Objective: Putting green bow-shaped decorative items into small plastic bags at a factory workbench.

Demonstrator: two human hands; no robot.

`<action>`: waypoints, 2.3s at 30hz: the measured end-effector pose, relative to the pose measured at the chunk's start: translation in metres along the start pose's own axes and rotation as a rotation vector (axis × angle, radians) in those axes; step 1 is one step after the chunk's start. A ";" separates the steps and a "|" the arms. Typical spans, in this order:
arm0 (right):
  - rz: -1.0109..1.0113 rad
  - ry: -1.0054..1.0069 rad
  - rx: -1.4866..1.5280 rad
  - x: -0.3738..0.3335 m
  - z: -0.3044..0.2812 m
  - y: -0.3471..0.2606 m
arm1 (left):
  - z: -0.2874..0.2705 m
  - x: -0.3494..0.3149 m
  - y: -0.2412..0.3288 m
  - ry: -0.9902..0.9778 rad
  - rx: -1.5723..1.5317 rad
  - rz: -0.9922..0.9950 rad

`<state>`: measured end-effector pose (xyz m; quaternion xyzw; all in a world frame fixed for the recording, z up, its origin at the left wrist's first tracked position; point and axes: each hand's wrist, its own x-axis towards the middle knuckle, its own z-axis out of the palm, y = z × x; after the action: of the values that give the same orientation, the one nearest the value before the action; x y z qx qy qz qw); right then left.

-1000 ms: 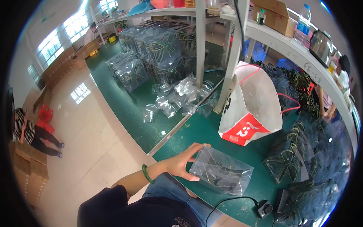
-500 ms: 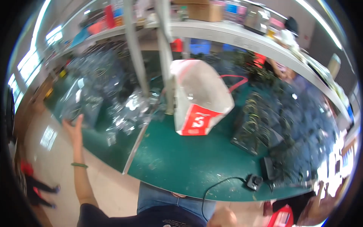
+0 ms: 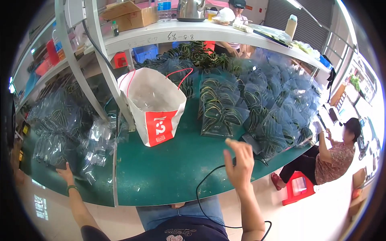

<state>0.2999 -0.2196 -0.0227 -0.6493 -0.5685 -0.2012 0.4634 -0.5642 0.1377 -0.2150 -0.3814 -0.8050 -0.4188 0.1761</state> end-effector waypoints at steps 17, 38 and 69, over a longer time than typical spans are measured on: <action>-0.176 -0.341 0.041 0.058 0.038 0.006 | -0.271 -0.344 0.334 -0.825 -0.900 0.592; -0.255 -1.568 -0.093 0.094 0.084 -0.038 | -0.262 -0.431 0.440 -0.836 -1.079 1.135; 0.347 -0.382 0.569 -0.049 -0.012 -0.075 | -0.308 -0.396 0.430 -0.427 -1.161 1.789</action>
<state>0.2205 -0.2624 -0.0279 -0.6070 -0.5592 0.1708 0.5383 0.0083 -0.1421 -0.0409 -0.9197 0.0712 -0.3805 0.0665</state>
